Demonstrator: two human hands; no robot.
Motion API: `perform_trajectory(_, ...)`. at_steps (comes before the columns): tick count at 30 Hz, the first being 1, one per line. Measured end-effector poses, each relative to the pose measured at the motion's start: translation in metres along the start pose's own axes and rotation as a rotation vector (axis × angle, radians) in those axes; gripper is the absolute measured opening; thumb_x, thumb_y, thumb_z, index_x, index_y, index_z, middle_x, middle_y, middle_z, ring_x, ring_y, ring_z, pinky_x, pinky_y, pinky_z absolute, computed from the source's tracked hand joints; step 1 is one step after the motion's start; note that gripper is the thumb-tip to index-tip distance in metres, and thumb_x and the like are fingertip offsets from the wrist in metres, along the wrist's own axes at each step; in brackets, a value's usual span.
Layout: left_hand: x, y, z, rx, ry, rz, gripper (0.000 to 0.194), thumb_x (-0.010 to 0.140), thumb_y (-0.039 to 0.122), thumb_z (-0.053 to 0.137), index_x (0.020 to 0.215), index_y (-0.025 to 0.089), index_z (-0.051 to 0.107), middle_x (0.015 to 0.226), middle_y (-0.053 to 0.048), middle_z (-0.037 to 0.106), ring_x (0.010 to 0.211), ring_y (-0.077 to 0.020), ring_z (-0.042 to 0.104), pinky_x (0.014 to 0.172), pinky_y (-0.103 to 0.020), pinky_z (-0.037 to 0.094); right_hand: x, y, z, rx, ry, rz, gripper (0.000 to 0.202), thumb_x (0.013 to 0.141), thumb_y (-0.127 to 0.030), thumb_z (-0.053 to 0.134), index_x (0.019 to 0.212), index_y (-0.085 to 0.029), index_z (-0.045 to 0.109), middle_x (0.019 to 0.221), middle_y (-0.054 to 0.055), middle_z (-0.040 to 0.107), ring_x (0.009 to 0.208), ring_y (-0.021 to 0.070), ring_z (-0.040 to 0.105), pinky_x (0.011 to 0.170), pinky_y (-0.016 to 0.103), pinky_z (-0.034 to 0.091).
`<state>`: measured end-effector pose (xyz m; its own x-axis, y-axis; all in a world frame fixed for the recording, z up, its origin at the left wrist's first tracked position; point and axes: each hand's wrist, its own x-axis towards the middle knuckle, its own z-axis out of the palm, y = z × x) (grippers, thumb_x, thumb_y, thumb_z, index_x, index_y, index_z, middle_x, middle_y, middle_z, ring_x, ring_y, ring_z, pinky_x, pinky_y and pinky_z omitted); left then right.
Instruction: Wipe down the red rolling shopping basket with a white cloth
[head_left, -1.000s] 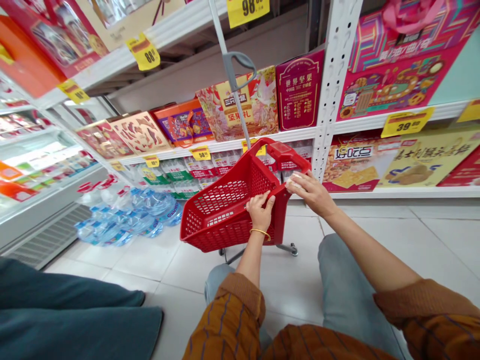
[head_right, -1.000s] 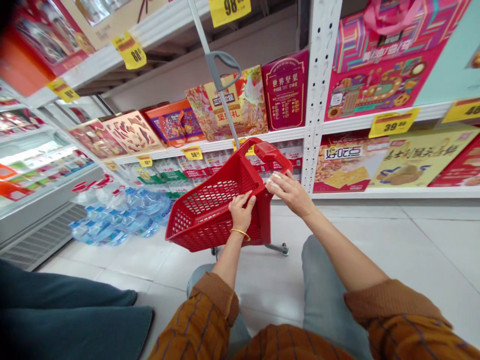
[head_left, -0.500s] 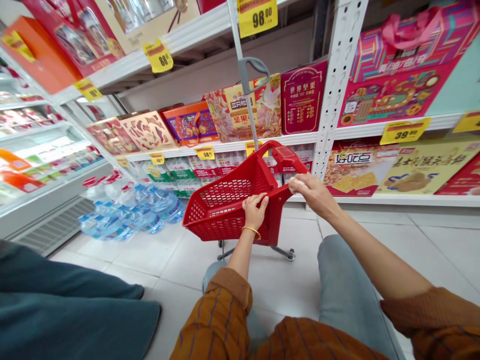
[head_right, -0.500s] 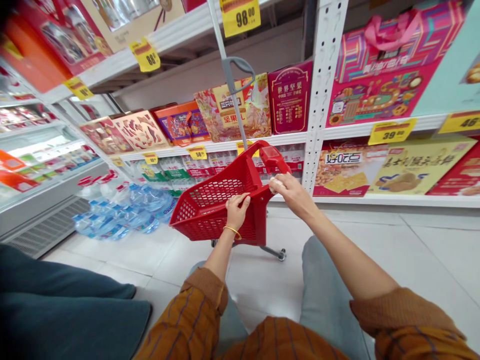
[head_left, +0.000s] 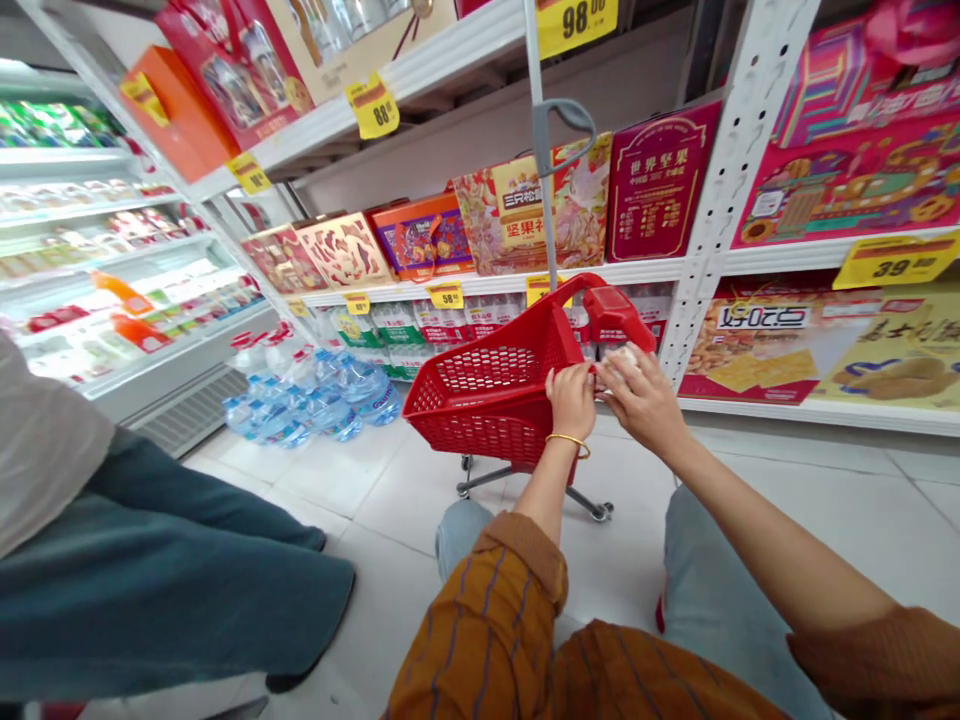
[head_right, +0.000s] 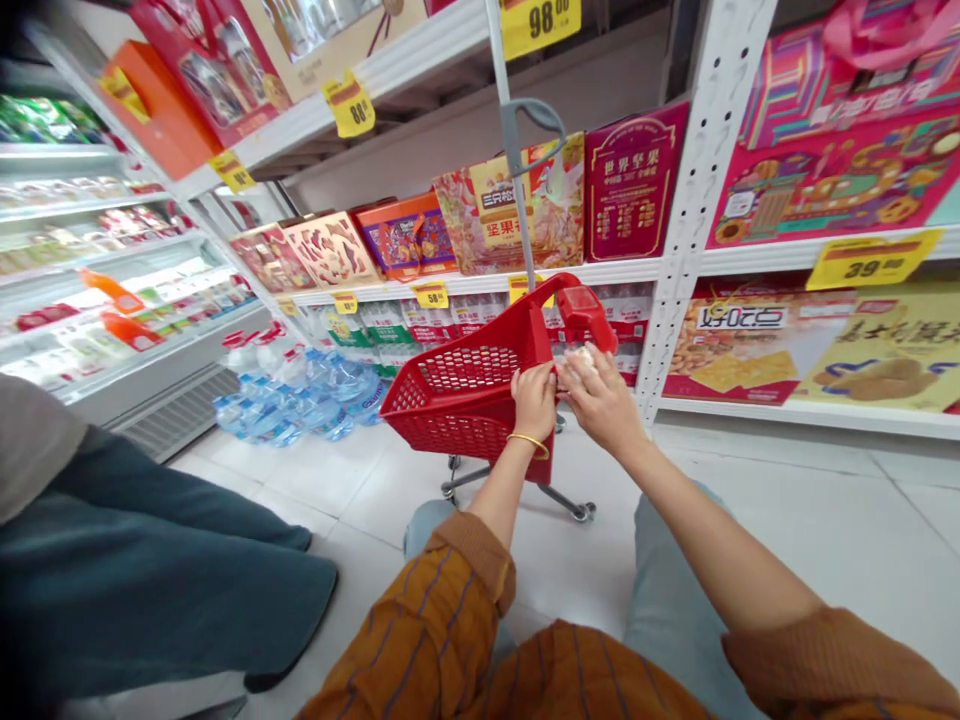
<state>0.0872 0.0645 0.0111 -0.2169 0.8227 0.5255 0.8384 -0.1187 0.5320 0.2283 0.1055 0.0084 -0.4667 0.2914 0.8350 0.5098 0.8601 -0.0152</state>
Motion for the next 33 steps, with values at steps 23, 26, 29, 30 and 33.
perform_trajectory(23, 0.003, -0.01, -0.002, -0.046, 0.009, 0.025, 0.032, 0.101, 0.032, 0.036, 0.12, 0.03, 0.062, 0.12, 0.001, 0.067, 0.111, -0.0155, 0.055, 0.101, -0.033, 0.033, -0.008, 0.041, -0.006, 0.075, 0.209, 0.019, 0.039, 0.092, -0.017, 0.055, 0.129, -0.031, 0.058, 0.133, 0.007, 0.058, 0.122, 0.0293, 0.057, 0.103, 0.05, 0.048)
perform_trajectory(26, 0.003, -0.007, -0.001, -0.051, 0.018, 0.01, 0.031, 0.099, 0.029, 0.039, 0.118, 0.029, 0.063, 0.118, 0.001, 0.068, 0.111, -0.0164, 0.056, 0.1, -0.033, 0.034, -0.007, 0.021, 0.005, 0.085, 0.154, -0.016, 0.044, 0.094, -0.016, 0.051, 0.135, -0.033, 0.052, 0.136, 0.005, 0.057, 0.126, 0.0276, 0.053, 0.106, 0.053, 0.045)
perform_trajectory(29, 0.004, -0.007, -0.002, -0.072, 0.014, 0.006, 0.031, 0.097, 0.02, 0.04, 0.114, 0.029, 0.064, 0.116, 0.001, 0.069, 0.109, -0.0156, 0.057, 0.098, -0.032, 0.036, -0.006, 0.008, 0.016, 0.02, 0.04, -0.097, 0.047, 0.095, -0.014, 0.048, 0.138, -0.032, 0.048, 0.132, 0.005, 0.06, 0.132, 0.0259, 0.047, 0.111, 0.053, 0.039)
perform_trajectory(30, 0.004, -0.008, -0.002, -0.076, 0.014, 0.007, 0.032, 0.097, 0.018, 0.04, 0.113, 0.028, 0.065, 0.116, 0.001, 0.069, 0.108, -0.0155, 0.057, 0.097, -0.032, 0.036, -0.006, 0.007, 0.018, 0.011, 0.034, -0.117, 0.047, 0.095, -0.013, 0.048, 0.138, -0.032, 0.048, 0.131, 0.005, 0.061, 0.132, 0.025, 0.047, 0.112, 0.052, 0.038)
perform_trajectory(33, 0.004, -0.009, -0.004, -0.078, 0.019, 0.019, 0.031, 0.096, 0.019, 0.041, 0.115, 0.028, 0.064, 0.117, 0.0, 0.069, 0.109, -0.0159, 0.057, 0.098, -0.033, 0.037, -0.005, 0.014, 0.016, 0.01, 0.005, -0.174, 0.048, 0.094, -0.012, 0.049, 0.137, -0.033, 0.049, 0.131, 0.004, 0.062, 0.132, 0.0228, 0.047, 0.113, 0.048, 0.039)
